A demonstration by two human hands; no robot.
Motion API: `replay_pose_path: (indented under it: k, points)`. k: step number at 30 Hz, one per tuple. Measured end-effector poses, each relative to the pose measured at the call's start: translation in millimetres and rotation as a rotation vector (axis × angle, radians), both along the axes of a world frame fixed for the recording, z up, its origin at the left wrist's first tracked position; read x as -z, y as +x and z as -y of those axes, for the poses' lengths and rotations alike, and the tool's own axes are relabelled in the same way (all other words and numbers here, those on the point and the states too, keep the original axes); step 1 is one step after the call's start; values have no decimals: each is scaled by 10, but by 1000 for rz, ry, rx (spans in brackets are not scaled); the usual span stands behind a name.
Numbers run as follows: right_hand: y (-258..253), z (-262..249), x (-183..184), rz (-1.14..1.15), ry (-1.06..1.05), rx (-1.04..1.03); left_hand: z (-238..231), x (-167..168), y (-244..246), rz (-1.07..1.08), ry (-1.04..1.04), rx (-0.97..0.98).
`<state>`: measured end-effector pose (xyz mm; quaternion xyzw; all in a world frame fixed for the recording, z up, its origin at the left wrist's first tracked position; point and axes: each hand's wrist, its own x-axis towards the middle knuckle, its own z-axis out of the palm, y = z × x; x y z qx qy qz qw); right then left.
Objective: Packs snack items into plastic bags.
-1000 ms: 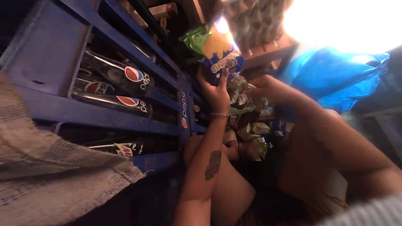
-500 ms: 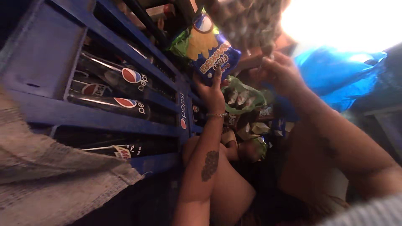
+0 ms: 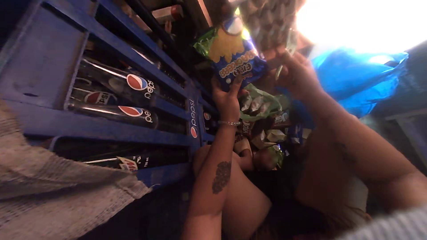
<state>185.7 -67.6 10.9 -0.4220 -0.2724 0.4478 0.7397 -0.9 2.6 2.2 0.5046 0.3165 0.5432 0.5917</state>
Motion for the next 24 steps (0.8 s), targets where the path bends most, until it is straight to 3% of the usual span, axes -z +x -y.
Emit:
replay_pose_path:
  k: [5, 9, 14, 24]
  points:
    - [14, 21, -19, 334, -68, -13, 70, -57, -32, -200, 107, 237]
    - [-84, 56, -48, 396, -89, -86, 148, -55, -34, -410, 106, 338]
    - [-153, 48, -52, 384, -75, -112, 146, -25, -12, -411, 60, 221]
    - [-124, 27, -13, 364, -67, -114, 129, 17, 21, -293, 93, 249]
